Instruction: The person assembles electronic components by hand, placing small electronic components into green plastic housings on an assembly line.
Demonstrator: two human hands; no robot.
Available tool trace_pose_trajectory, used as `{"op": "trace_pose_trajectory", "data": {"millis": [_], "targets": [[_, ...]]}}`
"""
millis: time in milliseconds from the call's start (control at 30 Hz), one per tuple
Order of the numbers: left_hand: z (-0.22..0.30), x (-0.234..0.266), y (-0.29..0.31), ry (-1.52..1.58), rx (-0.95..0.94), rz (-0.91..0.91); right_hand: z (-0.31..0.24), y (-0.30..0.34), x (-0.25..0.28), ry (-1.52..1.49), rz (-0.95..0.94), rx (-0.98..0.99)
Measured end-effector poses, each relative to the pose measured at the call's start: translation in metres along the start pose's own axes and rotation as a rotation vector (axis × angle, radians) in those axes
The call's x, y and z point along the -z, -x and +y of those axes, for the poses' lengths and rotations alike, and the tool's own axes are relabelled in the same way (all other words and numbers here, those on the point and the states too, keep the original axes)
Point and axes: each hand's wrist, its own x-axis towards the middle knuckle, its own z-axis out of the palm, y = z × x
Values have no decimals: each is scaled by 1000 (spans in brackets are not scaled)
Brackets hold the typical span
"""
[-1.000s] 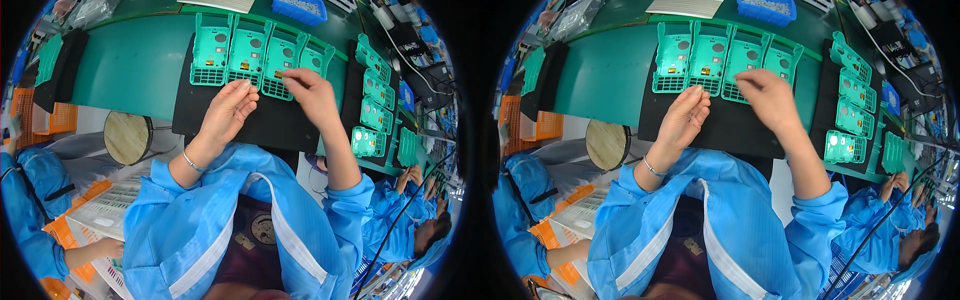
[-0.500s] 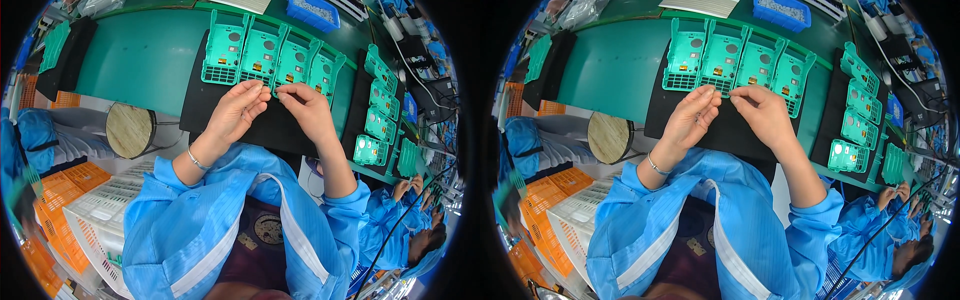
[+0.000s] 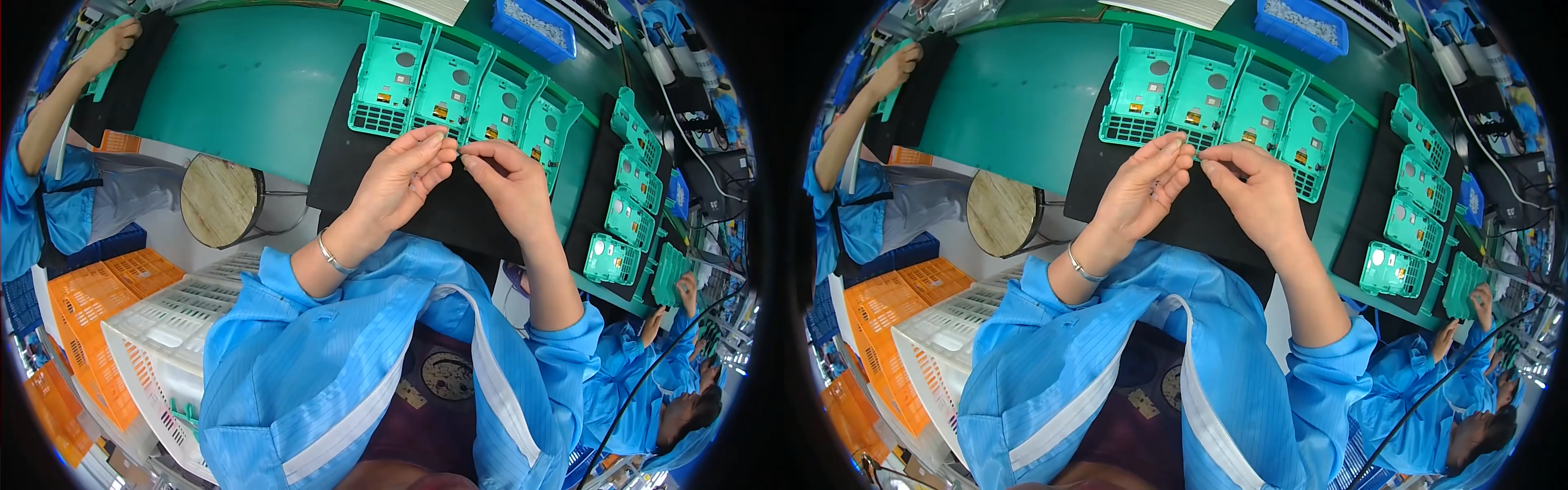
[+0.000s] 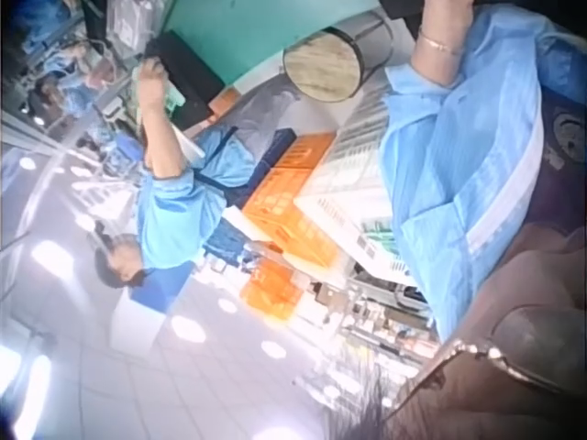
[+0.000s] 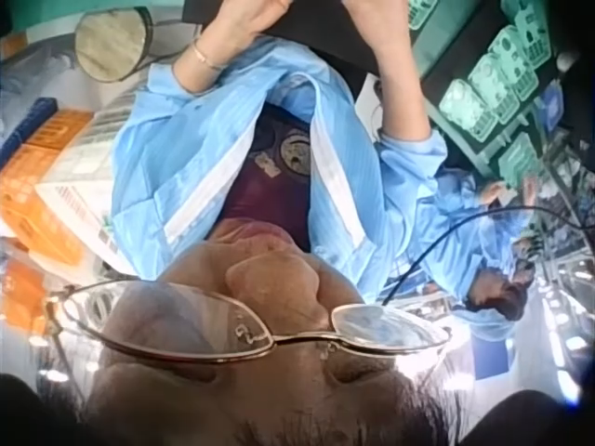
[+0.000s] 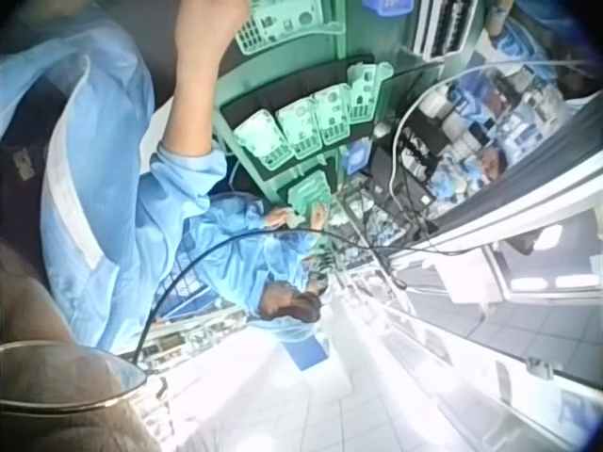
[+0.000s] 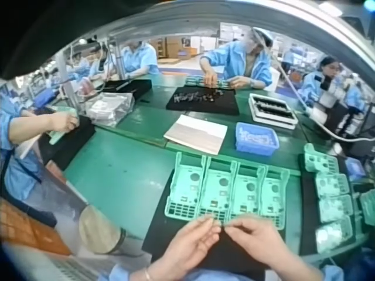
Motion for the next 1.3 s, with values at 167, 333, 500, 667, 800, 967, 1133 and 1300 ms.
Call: {"op": "trace_pose_trajectory", "data": {"millis": [167, 333, 500, 667, 800, 967, 1133, 1300], "targets": [[-1, -2, -1, 30, -28, 35, -3, -1, -2, -4, 23, -3], [-11, 3, -4, 124, -54, -16, -7, -6, -16, -54, 41, -26], [-16, 2, -3, 142, -57, -36, -8, -6, -18, -45, 50, -73], [-16, 2, -2, 104, -18, -11, -3, -7, -12, -100, 3, -148], [-18, 4, -1, 76, -15, -9, -2, -9, -7, 28, 13, -122], [-17, 5, 1, 5, -25, -13, 20, -59, 24, 402, 123, -161], [-6, 3, 7, -15, -34, 5, 24, -90, 27, 598, 42, -170], [0, 10, 7, -30, -41, 21, 32, -105, 32, 669, -85, -162]]}}
